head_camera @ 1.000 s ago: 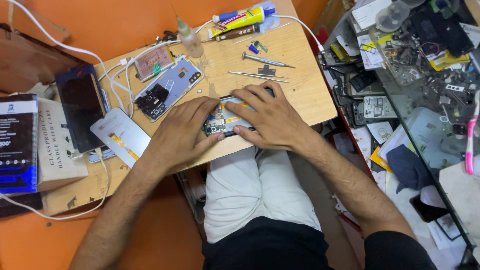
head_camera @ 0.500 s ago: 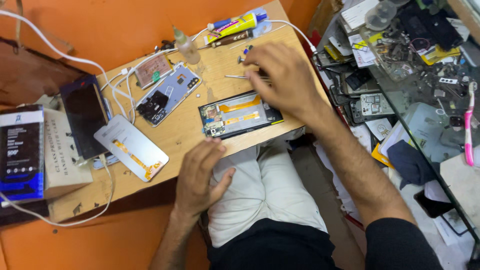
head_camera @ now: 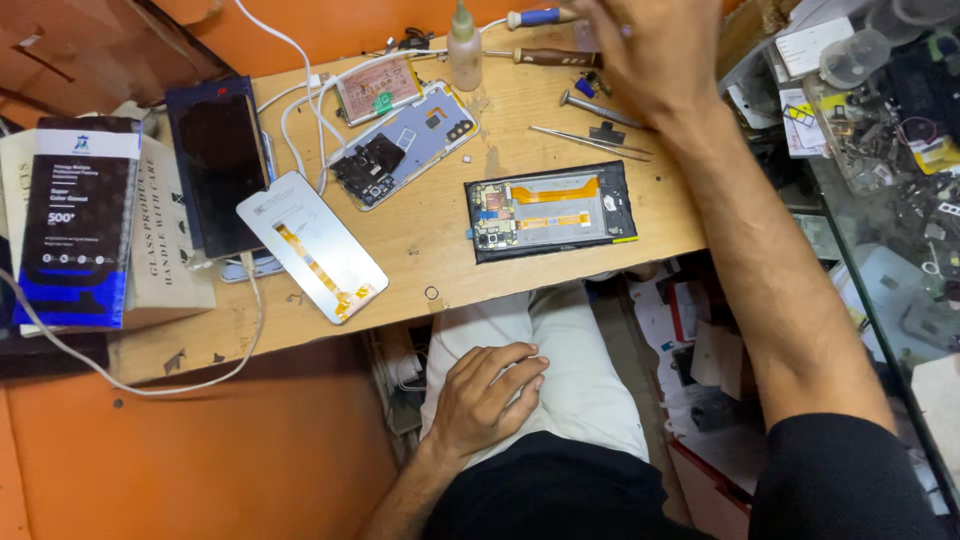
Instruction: The person aligns a new LCD screen with the phone frame, then places the motherboard inside and connects the ribbon cables. They apply adhesive to the frame and install the battery, securing it with a metal plate and screws.
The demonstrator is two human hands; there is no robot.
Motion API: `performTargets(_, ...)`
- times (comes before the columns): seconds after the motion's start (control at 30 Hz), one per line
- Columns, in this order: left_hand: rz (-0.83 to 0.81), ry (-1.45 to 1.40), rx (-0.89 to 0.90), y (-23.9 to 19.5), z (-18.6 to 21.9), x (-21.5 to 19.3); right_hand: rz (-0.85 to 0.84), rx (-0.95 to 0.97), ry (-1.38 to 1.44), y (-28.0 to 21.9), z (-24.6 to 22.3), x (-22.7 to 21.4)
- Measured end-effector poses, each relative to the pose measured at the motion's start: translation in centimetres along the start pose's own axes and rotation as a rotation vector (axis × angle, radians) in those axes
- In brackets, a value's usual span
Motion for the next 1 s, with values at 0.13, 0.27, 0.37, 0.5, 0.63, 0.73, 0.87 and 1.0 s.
performTargets(0.13,0.111,-0.061,0.048,1.8,-0.4,-0.2,0.259,0.720,0.787,-6.3,-3.0,-6.6)
performTargets(0.27,0.233,-0.089,0.130,4.3,-0.8,1.5,0.366,1.072,1.229,-15.3,-12.4,-11.7)
performTargets(0.37,0.198,-0.054,0.140,4.4,-1.2,2.3,0.285,1.305,1.398,-19.6,-18.2,-13.5)
performTargets(0.5,0.158,-0.081,0.112,3.5,-2.0,3.0,0.221,1.368,1.527,-21.3,-20.4,-15.0)
performTargets(0.63,0.136,-0.250,-0.038,2.5,-1.8,3.5,0.049,1.207,1.673,-21.5,-20.0,-14.6)
performTargets(0.73,0.081,-0.412,-0.291,2.5,-1.5,3.5,0.026,1.058,1.675,-21.5,-19.4,-14.2)
performTargets(0.87,0.157,-0.380,-0.125,3.9,-0.5,2.5,0.124,1.116,1.744,-21.1,-18.3,-13.3)
performTargets(1.0,0.056,-0.329,-0.070,4.7,0.3,2.6,0.047,1.061,1.738,-21.4,-18.1,-13.6)
Point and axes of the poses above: each hand's wrist, its own y-axis towards the middle knuckle, its own x-axis out of the palm, z = x × y, the point moved 1 cm from there along y, towards the middle knuckle, and after that the axes turned 10 degrees about -y, right-handed, at the moved point
